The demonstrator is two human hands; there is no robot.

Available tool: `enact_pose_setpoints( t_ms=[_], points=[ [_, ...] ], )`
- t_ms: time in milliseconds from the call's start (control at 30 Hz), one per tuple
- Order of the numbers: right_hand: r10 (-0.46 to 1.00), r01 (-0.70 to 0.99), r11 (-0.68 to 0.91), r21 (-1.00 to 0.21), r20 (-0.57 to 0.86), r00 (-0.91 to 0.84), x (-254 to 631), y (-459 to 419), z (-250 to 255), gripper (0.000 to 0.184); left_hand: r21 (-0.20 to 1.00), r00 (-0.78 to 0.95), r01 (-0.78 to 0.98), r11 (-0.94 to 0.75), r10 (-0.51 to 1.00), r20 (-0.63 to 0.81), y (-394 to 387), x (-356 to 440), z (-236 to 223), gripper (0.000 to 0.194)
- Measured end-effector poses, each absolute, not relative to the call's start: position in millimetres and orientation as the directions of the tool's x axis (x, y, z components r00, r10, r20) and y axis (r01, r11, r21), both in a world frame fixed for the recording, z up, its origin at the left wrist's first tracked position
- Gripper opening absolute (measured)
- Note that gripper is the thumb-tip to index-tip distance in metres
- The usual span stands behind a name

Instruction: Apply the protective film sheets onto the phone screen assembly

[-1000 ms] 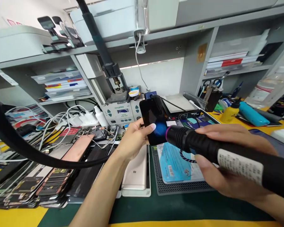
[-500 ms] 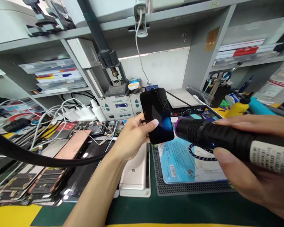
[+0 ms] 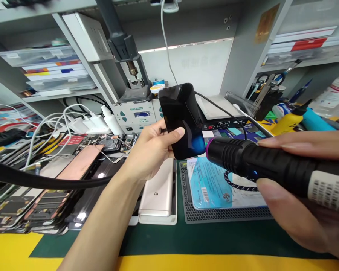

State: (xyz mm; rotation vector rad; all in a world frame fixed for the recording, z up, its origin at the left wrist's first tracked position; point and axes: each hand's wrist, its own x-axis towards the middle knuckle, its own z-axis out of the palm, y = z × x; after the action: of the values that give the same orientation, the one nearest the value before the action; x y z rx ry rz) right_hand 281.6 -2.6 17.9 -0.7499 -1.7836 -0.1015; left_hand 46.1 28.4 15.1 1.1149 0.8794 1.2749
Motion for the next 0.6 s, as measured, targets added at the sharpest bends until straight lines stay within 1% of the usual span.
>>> enact_pose_setpoints(
  t_ms=[100, 167, 267, 367, 467, 533, 600],
  points=[
    [0.423, 0.512, 0.812, -0.279, 0.886, -0.189, 284, -3, 20, 0.046, 0.961, 0.117, -0.271, -0.062, 0.988, 0.097, 29, 46, 15, 0.010],
    [0.431, 0.501, 0.815, -0.291, 0.883, -0.188, 284, -4, 21, 0.047, 0.959, 0.114, -0.273, -0.071, 0.988, 0.105, 29, 47, 15, 0.011],
    [0.452, 0.490, 0.804, -0.335, 0.881, -0.139, 278, -5, 22, 0.045, 0.957, 0.113, -0.279, -0.078, 0.987, 0.113, 30, 47, 15, 0.010],
    [0.425, 0.486, 0.812, -0.322, 0.898, -0.115, 271, -8, 21, 0.041, 0.958, 0.109, -0.272, -0.086, 0.987, 0.119, 31, 47, 14, 0.007],
    [0.454, 0.493, 0.795, -0.352, 0.885, -0.100, 273, -13, 16, 0.042, 0.960, 0.107, -0.264, -0.099, 0.986, 0.131, 31, 45, 13, 0.008],
    [0.466, 0.494, 0.801, -0.337, 0.870, -0.161, 278, -16, 12, 0.046, 0.960, 0.100, -0.258, -0.107, 0.985, 0.137, 31, 45, 12, 0.010],
    [0.436, 0.490, 0.827, -0.276, 0.865, -0.249, 283, -19, 7, 0.051, 0.960, 0.084, -0.257, -0.113, 0.987, 0.138, 31, 44, 12, 0.013]
  ],
)
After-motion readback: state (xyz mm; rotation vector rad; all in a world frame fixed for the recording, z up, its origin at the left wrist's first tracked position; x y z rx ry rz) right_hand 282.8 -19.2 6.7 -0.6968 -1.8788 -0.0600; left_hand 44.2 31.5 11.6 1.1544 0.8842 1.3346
